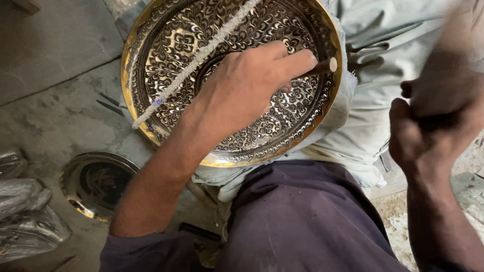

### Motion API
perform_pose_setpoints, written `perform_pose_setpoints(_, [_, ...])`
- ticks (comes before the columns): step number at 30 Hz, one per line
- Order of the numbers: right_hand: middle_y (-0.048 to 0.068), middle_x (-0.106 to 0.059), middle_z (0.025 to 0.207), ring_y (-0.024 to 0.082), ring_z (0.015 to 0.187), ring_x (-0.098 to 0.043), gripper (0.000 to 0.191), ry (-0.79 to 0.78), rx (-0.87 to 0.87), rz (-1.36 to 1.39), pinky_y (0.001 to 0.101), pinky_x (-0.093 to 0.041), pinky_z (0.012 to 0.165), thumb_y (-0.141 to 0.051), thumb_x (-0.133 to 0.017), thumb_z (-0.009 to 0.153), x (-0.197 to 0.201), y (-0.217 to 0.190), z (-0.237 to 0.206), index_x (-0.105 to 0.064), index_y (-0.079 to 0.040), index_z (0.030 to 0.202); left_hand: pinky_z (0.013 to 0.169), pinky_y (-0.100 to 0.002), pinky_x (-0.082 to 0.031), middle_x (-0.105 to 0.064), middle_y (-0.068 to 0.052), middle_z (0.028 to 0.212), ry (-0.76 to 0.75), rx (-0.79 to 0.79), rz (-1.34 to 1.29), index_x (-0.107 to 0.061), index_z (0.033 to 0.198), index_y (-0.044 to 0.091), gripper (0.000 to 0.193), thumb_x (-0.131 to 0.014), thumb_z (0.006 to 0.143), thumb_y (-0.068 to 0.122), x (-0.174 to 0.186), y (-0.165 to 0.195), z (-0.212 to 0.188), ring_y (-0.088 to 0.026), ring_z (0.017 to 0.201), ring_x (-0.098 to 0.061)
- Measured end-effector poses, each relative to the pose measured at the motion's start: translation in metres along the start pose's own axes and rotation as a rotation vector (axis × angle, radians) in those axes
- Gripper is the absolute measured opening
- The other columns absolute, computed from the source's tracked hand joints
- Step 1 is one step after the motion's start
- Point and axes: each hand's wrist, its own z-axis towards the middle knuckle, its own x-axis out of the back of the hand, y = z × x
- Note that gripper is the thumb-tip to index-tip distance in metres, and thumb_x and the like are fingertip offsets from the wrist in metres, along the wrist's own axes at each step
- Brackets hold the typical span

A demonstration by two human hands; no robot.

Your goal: The person sits on the floor with an engraved brass tray on their lap, holds a metal punch against the tray's surface, and strikes the punch with a wooden mallet, repeatedly repositioning the punch to work the metal. The person occasionally pauses to reposition the tray and punch before resuming hammering.

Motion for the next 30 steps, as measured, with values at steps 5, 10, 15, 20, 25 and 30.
perform_pose_setpoints(5, [0.017, -0.063, 0.12, 0.024, 0.107, -0.065, 0.028, -0.099, -0.071, 0.054, 0.0298, -0.053, 0.096, 0.01, -0.054, 0.105, 0.012, 0.002, 0.0, -0.052, 0.006, 0.132, 0.072, -0.046, -0.056, -0.064, -0.013, 0.094, 0.057, -0.027, -0.015, -0.062, 0.128, 0.013, 0.035, -0.067, 0.096, -0.001, 0.002, -0.002, 0.0, -0.036, 0.088, -0.07])
perform_pose_setpoints(10, [0.02, -0.064, 0.122, 0.026, 0.105, -0.066, 0.026, -0.116, -0.062, 0.094, 0.0315, -0.054, 0.09, 0.012, -0.058, 0.105, 0.025, -0.007, 0.009, -0.054, 0.01, 0.131, 0.072, -0.044, -0.057, -0.066, -0.012, 0.096, 0.059, 0.01, -0.037, -0.063, 0.126, 0.012, 0.03, -0.069, 0.098, 0.001, 0.001, -0.002, -0.005, -0.033, 0.088, -0.072])
perform_pose_setpoints(15, [0.019, -0.064, 0.121, 0.026, 0.103, -0.067, 0.023, -0.139, -0.051, 0.019, 0.0306, -0.055, 0.086, 0.011, -0.056, 0.108, 0.03, -0.008, 0.014, -0.056, 0.01, 0.13, 0.085, -0.033, -0.064, -0.068, -0.01, 0.119, 0.431, 0.101, -0.089, -0.06, 0.129, 0.009, 0.027, -0.072, 0.105, 0.01, -0.009, 0.007, -0.03, -0.022, 0.099, -0.075])
perform_pose_setpoints(20, [0.02, -0.065, 0.119, 0.027, 0.1, -0.067, 0.026, -0.106, -0.098, 0.071, 0.0318, -0.055, 0.084, 0.012, -0.056, 0.104, 0.033, -0.005, 0.008, -0.057, 0.009, 0.13, 0.076, -0.024, -0.066, -0.07, -0.004, 0.107, 0.702, 0.283, -0.112, -0.06, 0.122, 0.007, 0.018, -0.072, 0.11, 0.014, -0.033, 0.014, -0.041, -0.014, 0.092, -0.075])
perform_pose_setpoints(25, [0.02, -0.066, 0.117, 0.028, 0.098, -0.067, 0.03, -0.132, -0.051, 0.054, 0.0331, -0.055, 0.082, 0.014, -0.057, 0.1, 0.03, -0.017, 0.025, -0.059, 0.008, 0.13, 0.072, -0.025, -0.063, -0.07, -0.005, 0.105, 0.767, 0.394, -0.193, -0.061, 0.117, 0.005, 0.019, -0.073, 0.107, 0.016, -0.046, 0.011, -0.038, -0.012, 0.085, -0.075])
perform_pose_setpoints(30, [0.02, -0.067, 0.115, 0.029, 0.096, -0.068, 0.034, -0.191, 0.181, -0.084, 0.0343, -0.055, 0.08, 0.015, -0.057, 0.097, 0.018, -0.05, 0.079, -0.06, 0.007, 0.13, 0.078, -0.027, -0.063, -0.069, -0.004, 0.102, 0.777, 0.368, -0.166, -0.06, 0.118, 0.006, 0.018, -0.071, 0.11, 0.018, -0.048, 0.01, -0.036, -0.014, 0.09, -0.075])
